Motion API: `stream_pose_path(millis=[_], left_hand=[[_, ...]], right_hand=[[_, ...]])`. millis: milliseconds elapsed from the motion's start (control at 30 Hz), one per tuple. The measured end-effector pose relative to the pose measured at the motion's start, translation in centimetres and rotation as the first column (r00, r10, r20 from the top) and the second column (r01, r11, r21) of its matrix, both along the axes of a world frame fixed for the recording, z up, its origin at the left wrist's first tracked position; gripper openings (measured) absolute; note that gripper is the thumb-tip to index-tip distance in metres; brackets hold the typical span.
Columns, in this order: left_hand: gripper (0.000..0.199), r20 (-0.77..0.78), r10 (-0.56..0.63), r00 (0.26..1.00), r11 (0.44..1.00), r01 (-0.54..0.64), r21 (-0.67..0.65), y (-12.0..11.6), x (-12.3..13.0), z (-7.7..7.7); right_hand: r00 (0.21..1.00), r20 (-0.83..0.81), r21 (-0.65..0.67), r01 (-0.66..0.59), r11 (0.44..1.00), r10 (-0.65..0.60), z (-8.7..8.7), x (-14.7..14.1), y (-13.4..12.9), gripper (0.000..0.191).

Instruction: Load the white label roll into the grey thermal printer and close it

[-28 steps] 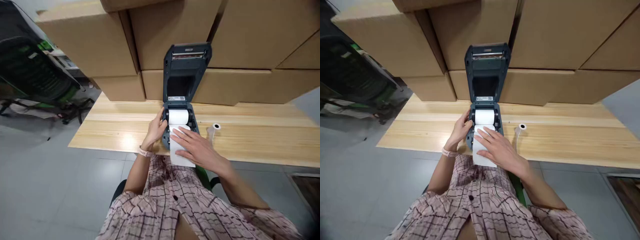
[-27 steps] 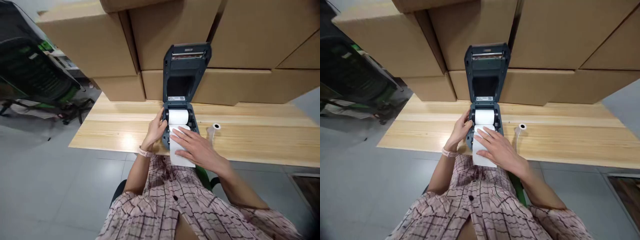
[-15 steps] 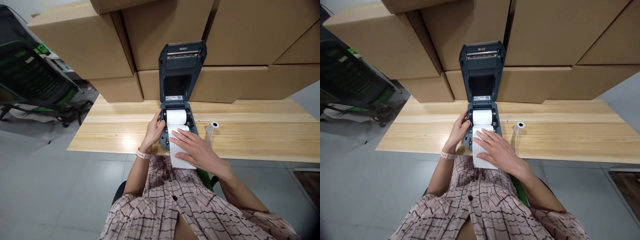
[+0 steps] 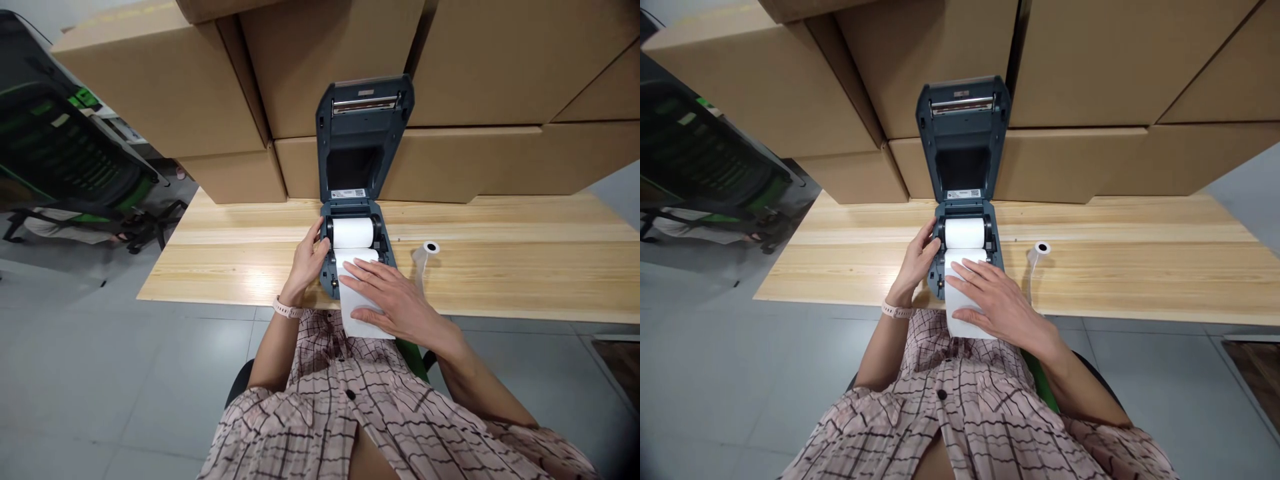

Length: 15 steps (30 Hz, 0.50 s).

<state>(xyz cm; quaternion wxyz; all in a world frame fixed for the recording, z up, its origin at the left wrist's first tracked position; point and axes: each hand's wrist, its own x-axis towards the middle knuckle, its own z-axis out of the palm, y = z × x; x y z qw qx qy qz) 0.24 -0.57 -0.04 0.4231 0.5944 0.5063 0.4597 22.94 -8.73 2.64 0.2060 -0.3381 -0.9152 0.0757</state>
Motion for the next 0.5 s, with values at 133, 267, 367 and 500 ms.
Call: stream_pose_path(millis=[133, 267, 367, 500], left_hand=[[0.062, 0.014, 0.008, 1.000, 1.000, -0.008, 0.001, -0.1, 0.1, 0.0], [0.068, 0.112, -0.014, 0.994, 0.999, 0.018, -0.035, -1.7, 0.5, 0.4], [0.083, 0.197, -0.050, 0.979, 0.993, 0.069, -0.093, -3.7, 0.9, 0.7], [0.101, 0.249, -0.079, 0.965, 0.982, 0.119, -0.150, -5.8, 1.0, 0.9]], right_hand=[[1.000, 0.009, -0.013, 0.001, 1.000, -0.001, 0.2, -0.1, -0.1, 0.059], [1.000, 0.015, -0.035, -0.006, 0.999, 0.007, 0.1, -0.4, -0.4, 0.063], [1.000, -0.009, -0.089, -0.027, 0.996, 0.026, 0.6, 0.1, -0.4, 0.065], [0.956, -0.279, -0.149, -0.138, 0.979, 0.092, 3.2, 2.3, 2.6, 0.047]])
